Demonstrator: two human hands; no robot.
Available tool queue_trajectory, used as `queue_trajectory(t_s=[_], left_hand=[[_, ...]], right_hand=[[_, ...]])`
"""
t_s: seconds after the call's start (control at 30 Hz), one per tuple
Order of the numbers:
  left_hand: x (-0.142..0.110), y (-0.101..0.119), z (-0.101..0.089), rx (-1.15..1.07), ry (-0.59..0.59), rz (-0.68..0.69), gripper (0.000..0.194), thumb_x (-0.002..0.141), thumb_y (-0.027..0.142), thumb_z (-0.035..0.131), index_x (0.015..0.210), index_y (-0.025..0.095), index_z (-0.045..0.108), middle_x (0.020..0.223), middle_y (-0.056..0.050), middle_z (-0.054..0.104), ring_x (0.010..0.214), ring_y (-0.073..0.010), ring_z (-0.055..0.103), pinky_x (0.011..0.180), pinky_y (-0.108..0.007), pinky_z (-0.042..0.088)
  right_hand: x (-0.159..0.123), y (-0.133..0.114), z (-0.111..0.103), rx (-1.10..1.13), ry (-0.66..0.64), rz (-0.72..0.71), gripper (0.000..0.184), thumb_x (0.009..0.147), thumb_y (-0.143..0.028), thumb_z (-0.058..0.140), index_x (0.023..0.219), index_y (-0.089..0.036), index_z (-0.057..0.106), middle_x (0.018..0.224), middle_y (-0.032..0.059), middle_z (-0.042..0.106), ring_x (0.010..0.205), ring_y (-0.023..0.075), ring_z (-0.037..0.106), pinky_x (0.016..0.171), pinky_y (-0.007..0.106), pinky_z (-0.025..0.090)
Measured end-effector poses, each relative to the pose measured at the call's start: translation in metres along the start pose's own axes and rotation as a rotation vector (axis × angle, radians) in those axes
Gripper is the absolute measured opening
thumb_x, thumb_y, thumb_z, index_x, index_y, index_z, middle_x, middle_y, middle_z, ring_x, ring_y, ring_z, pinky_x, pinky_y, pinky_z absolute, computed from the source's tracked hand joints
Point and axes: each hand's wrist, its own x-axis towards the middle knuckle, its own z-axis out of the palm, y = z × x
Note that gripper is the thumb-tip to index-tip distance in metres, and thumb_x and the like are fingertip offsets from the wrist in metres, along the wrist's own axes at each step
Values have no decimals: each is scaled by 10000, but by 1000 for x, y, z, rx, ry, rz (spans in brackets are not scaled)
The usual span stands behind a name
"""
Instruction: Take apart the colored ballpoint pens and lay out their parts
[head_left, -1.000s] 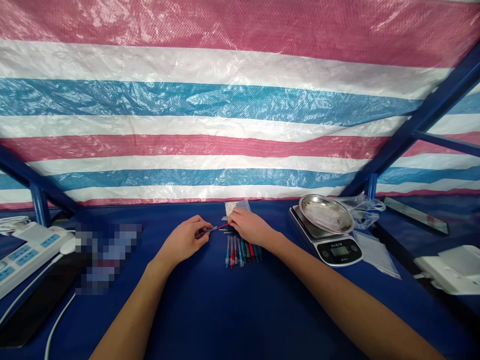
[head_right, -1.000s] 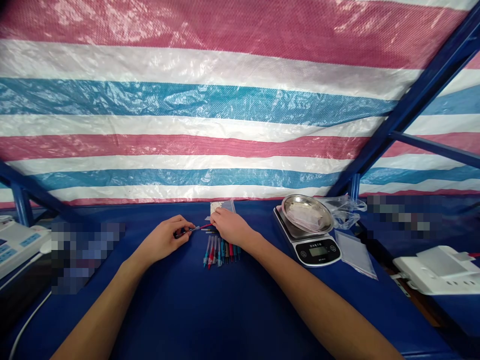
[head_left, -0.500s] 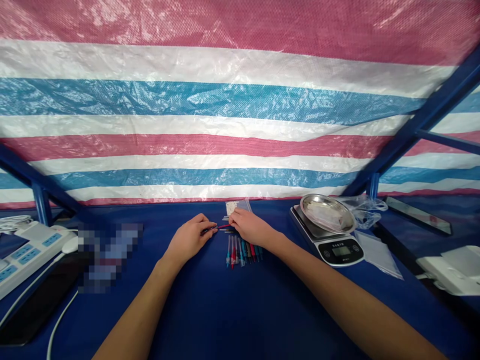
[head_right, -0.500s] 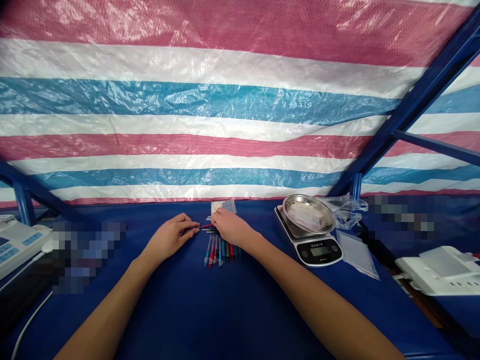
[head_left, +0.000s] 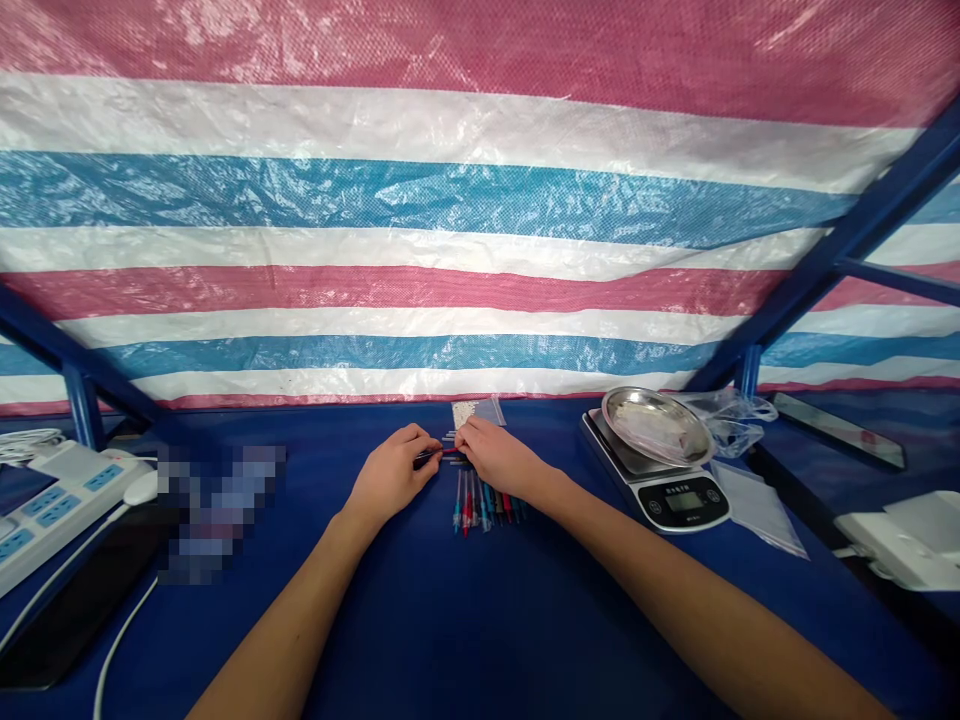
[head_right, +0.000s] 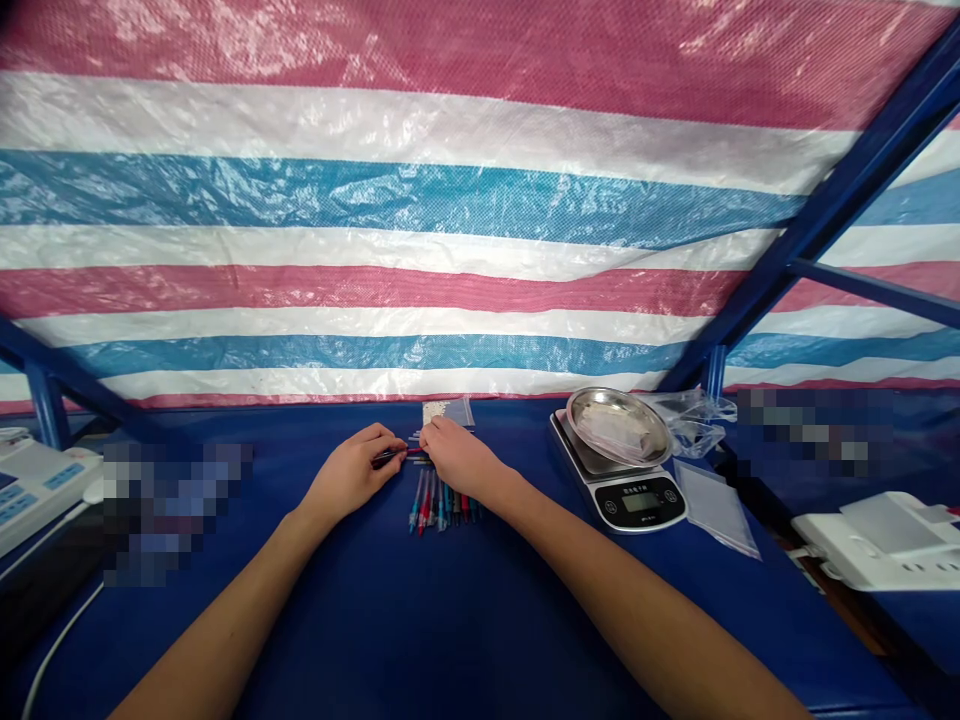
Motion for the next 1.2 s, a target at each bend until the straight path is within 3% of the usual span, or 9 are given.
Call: queue_trajectory(t_s=[0.27,0.43,0.53,0.63,0.77,0.9,1.0,1.2], left_hand=[[0,9,-6,-204,57,11,281,1056,388,579,1188,259,791,1147,-73,732,950,-212,695,767,-302,538],[-1,16,-13,-421,156,-87,356,1035,492,622,1269,262,759,1219,-72,769,1015,-234,718,809,-315,565],[-1,21,-14,-619,163,-161,473,1013,548,646,1367,239,699,1237,-92,780,1087,-260,734,873,-345,592],[-2,24,-16,-725,159,-199,493,992,589,660,1301,209,717,1235,-115,786,1086,-271,753,932,-384,605],[-4,22,-20,-739,109,-253,463,930,617,722,1113,193,759,1105,-107,812,1040,-277,768,933,-399,604],[-7,19,-20,-644,-121,-264,432,928,613,715,1034,200,782,938,-75,815,837,-232,758,796,-340,578],[-9,22,-16,-547,-237,-251,431,931,623,692,993,207,785,772,-43,784,734,-223,738,714,-313,543],[-10,28,-14,-452,-248,-243,464,965,650,613,996,221,785,800,-45,794,742,-228,744,665,-297,525]], right_hand=[[1,-14,-7,135,126,-33,167,1055,-92,464,992,-166,599,1051,91,633,938,203,575,869,324,454],[-1,-32,-38,419,266,-27,212,1079,-155,435,1196,-194,607,1119,75,710,977,185,655,855,298,500],[-8,-36,-60,461,370,18,191,1084,-226,465,1185,-204,624,1118,65,732,938,175,675,802,284,513],[-24,-32,-71,438,435,104,177,1074,-297,509,1131,-208,651,1048,53,747,857,173,665,729,283,501],[-57,-14,-60,421,415,206,174,1050,-338,575,1089,-212,689,1005,39,753,805,169,652,684,280,480],[-83,8,-33,456,427,324,181,1047,-349,579,1079,-217,698,946,32,746,829,186,672,698,290,495],[-89,17,-19,431,405,336,172,1052,-330,567,1073,-222,698,930,26,743,801,183,670,686,291,490],[-87,16,-15,309,347,248,158,1057,-285,560,1073,-221,703,979,43,752,867,204,688,788,329,514]])
